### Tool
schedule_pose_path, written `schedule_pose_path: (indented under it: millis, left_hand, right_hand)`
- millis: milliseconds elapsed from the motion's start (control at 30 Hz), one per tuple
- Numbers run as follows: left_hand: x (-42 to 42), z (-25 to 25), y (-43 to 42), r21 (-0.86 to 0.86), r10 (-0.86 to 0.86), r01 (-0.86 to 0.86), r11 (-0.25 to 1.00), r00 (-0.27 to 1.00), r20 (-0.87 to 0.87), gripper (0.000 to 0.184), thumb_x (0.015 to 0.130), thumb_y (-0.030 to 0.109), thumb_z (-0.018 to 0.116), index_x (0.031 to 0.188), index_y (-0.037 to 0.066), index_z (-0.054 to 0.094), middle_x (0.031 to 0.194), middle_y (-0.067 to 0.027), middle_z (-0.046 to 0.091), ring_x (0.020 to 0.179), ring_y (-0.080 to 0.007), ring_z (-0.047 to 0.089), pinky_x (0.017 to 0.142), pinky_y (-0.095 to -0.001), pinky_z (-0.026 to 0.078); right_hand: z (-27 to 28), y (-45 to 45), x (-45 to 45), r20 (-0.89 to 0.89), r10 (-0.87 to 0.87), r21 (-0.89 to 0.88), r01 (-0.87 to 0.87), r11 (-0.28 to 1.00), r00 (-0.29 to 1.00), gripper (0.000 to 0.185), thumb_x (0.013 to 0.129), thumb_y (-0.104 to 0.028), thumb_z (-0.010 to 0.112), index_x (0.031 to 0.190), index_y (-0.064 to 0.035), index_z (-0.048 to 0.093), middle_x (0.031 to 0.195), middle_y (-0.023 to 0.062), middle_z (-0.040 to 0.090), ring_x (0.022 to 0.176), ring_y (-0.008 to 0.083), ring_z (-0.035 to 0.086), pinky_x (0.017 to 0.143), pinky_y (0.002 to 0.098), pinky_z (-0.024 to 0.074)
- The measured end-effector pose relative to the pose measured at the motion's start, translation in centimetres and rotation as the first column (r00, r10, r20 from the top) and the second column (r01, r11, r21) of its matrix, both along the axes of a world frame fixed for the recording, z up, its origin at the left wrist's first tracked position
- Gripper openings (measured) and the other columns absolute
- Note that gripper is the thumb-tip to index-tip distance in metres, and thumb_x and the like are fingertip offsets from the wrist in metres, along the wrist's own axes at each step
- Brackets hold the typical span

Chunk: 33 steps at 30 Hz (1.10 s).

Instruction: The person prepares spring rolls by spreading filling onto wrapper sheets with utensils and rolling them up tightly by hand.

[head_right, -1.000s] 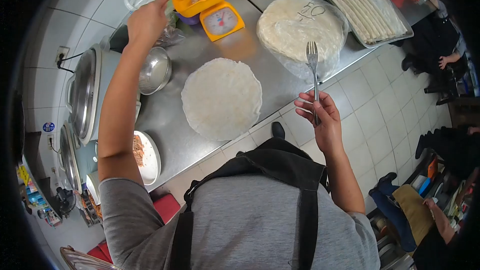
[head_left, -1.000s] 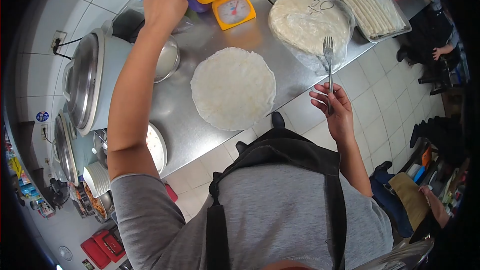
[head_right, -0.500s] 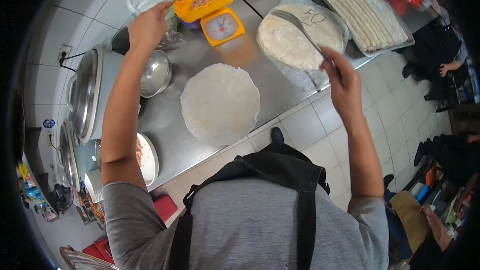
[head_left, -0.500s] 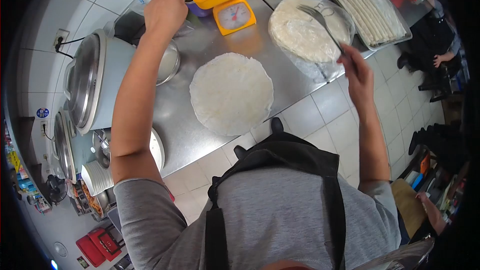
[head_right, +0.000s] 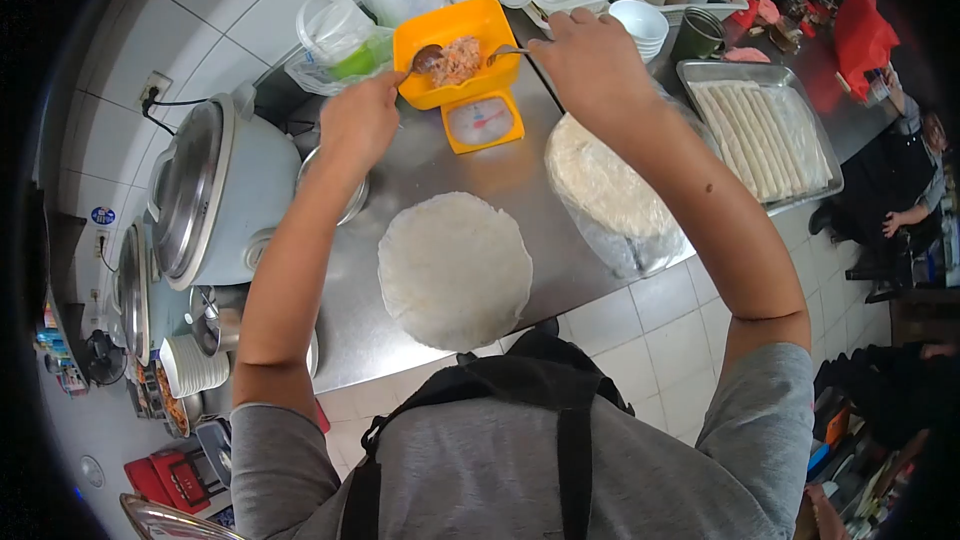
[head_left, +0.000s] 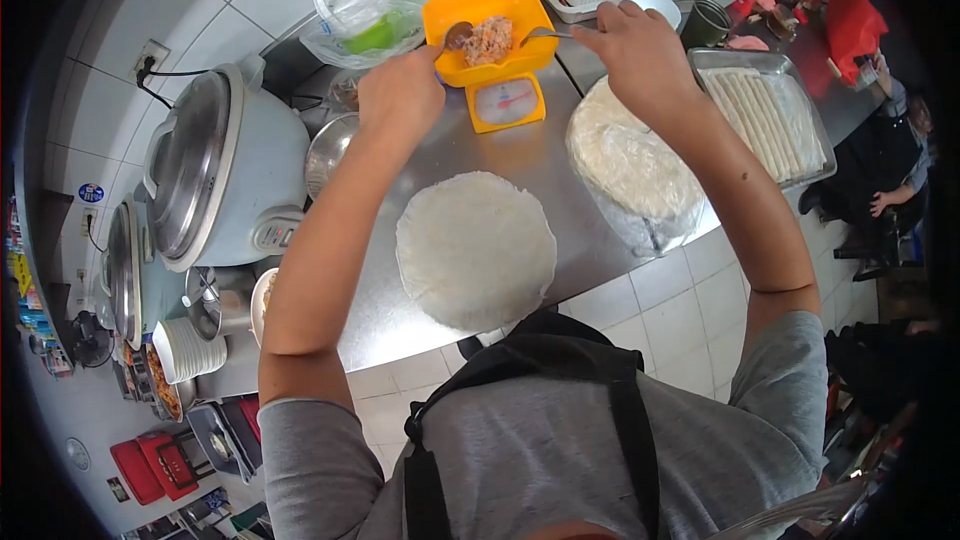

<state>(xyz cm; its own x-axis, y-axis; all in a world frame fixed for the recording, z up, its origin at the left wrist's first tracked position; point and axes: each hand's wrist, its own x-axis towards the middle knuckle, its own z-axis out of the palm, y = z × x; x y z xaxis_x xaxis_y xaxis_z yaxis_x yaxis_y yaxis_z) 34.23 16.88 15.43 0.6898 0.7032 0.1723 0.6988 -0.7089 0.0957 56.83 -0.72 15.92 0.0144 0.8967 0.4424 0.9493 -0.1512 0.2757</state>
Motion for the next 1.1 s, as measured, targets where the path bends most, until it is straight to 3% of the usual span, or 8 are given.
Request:
schedule_pose_path:
  millis: [267, 467, 567, 667, 767, 867, 967, 1100]
  left_hand:
    - [0.4, -1.0, 1.7, -0.29, 0.004, 0.077, 0.954, 0.964, 0.267, 0.033, 0.1, 0.016, 0.054, 0.127, 0.015, 0.074, 0.103, -0.0169, 0.077, 0.099, -0.0375, 0.072, 0.088, -0.0502, 0.055]
    - [-0.4, 0.9, 0.7, -0.048, -0.006, 0.01, 0.999, 0.997, 0.078, 0.029, 0.101, 0.02, 0.058, 0.123, 0.014, 0.076, 0.104, -0.0168, 0.077, 0.098, -0.0373, 0.072, 0.086, -0.049, 0.055]
    - [-0.4, 0.8, 0.0, -0.126, 0.0, 0.008, 0.992, 0.998, 0.07, 0.029, 0.101, 0.02, 0.058, 0.123, 0.014, 0.076, 0.106, -0.0178, 0.076, 0.1, -0.0385, 0.072, 0.086, -0.0502, 0.055]
    - [-0.3, -0.8, 0.7, -0.267, -0.013, 0.089, 0.96, 0.962, 0.272, 0.029, 0.102, 0.017, 0.057, 0.124, 0.011, 0.075, 0.091, -0.0163, 0.076, 0.087, -0.0313, 0.073, 0.079, -0.0444, 0.055]
    - [0.1, -2.5, 2.6, -0.635, 0.158, 0.15, 0.758, 0.902, 0.401, 0.031, 0.104, 0.013, 0.056, 0.128, 0.003, 0.073, 0.078, -0.0032, 0.067, 0.063, -0.0124, 0.055, 0.063, -0.0282, 0.045]
    - [1.2, -0.6, 1.8, -0.829, 0.351, 0.149, 0.538, 0.855, 0.382, 0.032, 0.105, 0.013, 0.056, 0.13, 0.001, 0.071, 0.072, 0.0068, 0.05, 0.057, -0.0029, 0.036, 0.052, -0.0212, 0.033]
    - [1.0, 0.7, 2.5, -0.946, 0.432, 0.135, 0.296, 0.864, 0.259, 0.035, 0.105, 0.012, 0.053, 0.137, 0.002, 0.065, 0.069, 0.008, 0.043, 0.053, -0.0016, 0.032, 0.046, -0.0201, 0.026]
    - [0.3, 1.1, 3.1, -0.953, 0.464, 0.274, 0.127, 0.833, 0.301, 0.039, 0.106, 0.015, 0.053, 0.142, 0.0, 0.058, 0.068, 0.0084, 0.041, 0.051, -0.0007, 0.029, 0.044, -0.0191, 0.024]
  right_hand:
    - [-1.4, 1.6, 1.6, -0.158, 0.101, 0.077, -0.09, 0.993, 0.982, 0.049, 0.082, 0.004, 0.059, 0.126, -0.0136, 0.074, 0.098, 0.0068, 0.063, 0.099, 0.0272, 0.063, 0.087, 0.0411, 0.0524]
    - [1.4, 0.0, 2.3, -0.235, 0.158, -0.06, -0.177, 0.982, 0.959, 0.039, 0.084, 0.001, 0.06, 0.115, -0.0121, 0.078, 0.099, 0.0096, 0.066, 0.101, 0.0291, 0.064, 0.088, 0.0415, 0.0523]
    - [0.1, 1.0, 1.7, -0.25, 0.207, -0.005, -0.215, 0.977, 0.946, 0.04, 0.084, 0.002, 0.06, 0.116, -0.0132, 0.079, 0.098, 0.0092, 0.066, 0.1, 0.0289, 0.064, 0.087, 0.0419, 0.0523]
    - [-0.7, 1.6, 1.6, -0.267, 0.187, 0.047, -0.181, 0.982, 0.945, 0.041, 0.083, 0.003, 0.06, 0.115, -0.0137, 0.079, 0.097, 0.0089, 0.066, 0.099, 0.0284, 0.064, 0.086, 0.0423, 0.0521]
    - [-1.3, 1.6, 2.4, -0.305, 0.214, 0.103, -0.191, 0.976, 0.928, 0.042, 0.083, 0.004, 0.06, 0.116, -0.0134, 0.079, 0.097, 0.0086, 0.066, 0.098, 0.0279, 0.063, 0.087, 0.0418, 0.0522]
    - [-0.4, 1.1, 2.7, -0.296, 0.186, 0.096, -0.165, 0.982, 0.937, 0.044, 0.082, 0.005, 0.061, 0.118, -0.0126, 0.079, 0.096, 0.0087, 0.066, 0.099, 0.0283, 0.063, 0.088, 0.0413, 0.0524]
    - [0.5, 0.6, 3.4, -0.282, 0.172, 0.09, -0.152, 0.984, 0.944, 0.046, 0.082, 0.006, 0.061, 0.119, -0.0129, 0.079, 0.097, 0.0088, 0.067, 0.098, 0.0289, 0.064, 0.089, 0.0409, 0.0529]
    - [1.3, -0.2, 3.9, -0.21, 0.201, 0.166, -0.168, 0.972, 0.957, 0.046, 0.082, 0.008, 0.061, 0.119, -0.0128, 0.079, 0.097, 0.0088, 0.068, 0.095, 0.029, 0.065, 0.088, 0.0408, 0.0539]
